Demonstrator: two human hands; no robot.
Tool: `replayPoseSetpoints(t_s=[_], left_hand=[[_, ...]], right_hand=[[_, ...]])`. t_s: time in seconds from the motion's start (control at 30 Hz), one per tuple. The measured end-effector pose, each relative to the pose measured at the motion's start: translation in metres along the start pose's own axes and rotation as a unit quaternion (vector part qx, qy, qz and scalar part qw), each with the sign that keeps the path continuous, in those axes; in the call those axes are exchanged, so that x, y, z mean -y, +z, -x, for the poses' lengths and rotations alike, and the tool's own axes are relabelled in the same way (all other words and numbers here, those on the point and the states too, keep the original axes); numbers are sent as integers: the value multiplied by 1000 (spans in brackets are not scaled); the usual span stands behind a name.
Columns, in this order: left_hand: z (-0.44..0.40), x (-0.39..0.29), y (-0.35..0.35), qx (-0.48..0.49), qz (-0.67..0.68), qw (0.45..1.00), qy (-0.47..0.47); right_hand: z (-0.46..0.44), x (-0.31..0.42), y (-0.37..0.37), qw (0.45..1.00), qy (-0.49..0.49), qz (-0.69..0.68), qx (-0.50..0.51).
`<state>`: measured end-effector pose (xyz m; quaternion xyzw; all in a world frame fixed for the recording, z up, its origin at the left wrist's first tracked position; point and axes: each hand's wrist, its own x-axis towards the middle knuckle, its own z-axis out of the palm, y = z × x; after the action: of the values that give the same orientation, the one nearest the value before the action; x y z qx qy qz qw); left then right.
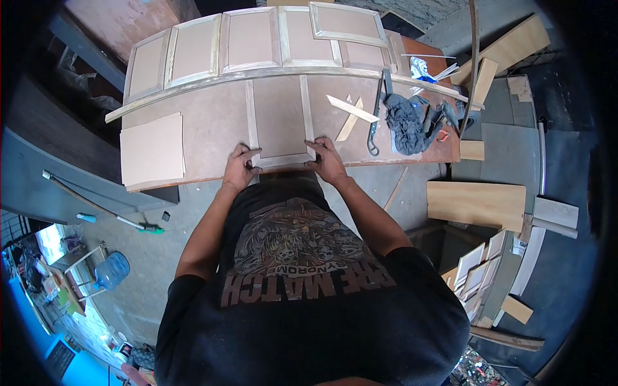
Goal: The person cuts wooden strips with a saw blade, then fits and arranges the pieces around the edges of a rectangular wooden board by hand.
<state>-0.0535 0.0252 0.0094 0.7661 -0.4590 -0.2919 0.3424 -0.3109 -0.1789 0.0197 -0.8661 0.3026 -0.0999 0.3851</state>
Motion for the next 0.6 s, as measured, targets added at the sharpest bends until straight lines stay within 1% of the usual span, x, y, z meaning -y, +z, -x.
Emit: replayPoseSetpoints(t_s=[0.13, 0.23, 0.33, 0.53, 0.6], left_hand=[[2, -4, -4, -17, 28, 999, -12], [5, -2, -6, -16, 19, 1000, -14], [2, 1, -6, -14, 26, 999, -14], [-1, 1, -7, -14, 2, 1000, -4], [-1, 0, -9, -15, -5, 1000, 4]], right_hand=[[3, 1, -2, 999, 29, -26, 6], [9, 1, -3, 999, 24, -32, -22], [14, 5, -5, 997, 64, -34, -17], [12, 4, 0, 998, 34, -47, -19], [12, 5, -1, 998, 40, -49, -17]])
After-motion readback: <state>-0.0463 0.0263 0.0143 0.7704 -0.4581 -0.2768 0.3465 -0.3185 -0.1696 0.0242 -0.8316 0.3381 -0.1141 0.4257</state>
